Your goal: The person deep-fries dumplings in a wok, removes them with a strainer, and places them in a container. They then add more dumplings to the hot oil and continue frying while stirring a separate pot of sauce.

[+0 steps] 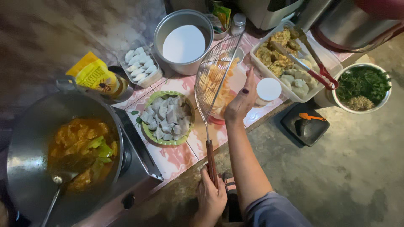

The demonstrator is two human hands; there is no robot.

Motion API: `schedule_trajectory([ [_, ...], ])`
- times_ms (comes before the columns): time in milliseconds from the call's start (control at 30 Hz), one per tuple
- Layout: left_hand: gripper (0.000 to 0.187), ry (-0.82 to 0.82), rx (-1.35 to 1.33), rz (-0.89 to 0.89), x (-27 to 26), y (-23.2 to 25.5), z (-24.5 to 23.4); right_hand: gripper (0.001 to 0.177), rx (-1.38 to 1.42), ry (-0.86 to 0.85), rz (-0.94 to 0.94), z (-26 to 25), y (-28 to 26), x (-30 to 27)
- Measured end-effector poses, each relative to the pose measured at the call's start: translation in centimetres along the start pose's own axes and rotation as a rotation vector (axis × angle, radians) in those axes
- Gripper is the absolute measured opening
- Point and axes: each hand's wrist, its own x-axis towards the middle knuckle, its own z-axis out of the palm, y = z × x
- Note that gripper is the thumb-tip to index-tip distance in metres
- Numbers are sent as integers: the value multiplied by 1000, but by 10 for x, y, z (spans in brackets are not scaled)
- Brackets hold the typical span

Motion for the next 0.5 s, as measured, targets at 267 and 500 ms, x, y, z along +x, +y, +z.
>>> schedule_trajectory([
  [267,51,-44,16,-106,-5,7,-6,76,-1,29,37,-3,8,-3],
  [500,57,-93,34,-190,-16,25,-34,71,-33,41,66,0,12,-4],
])
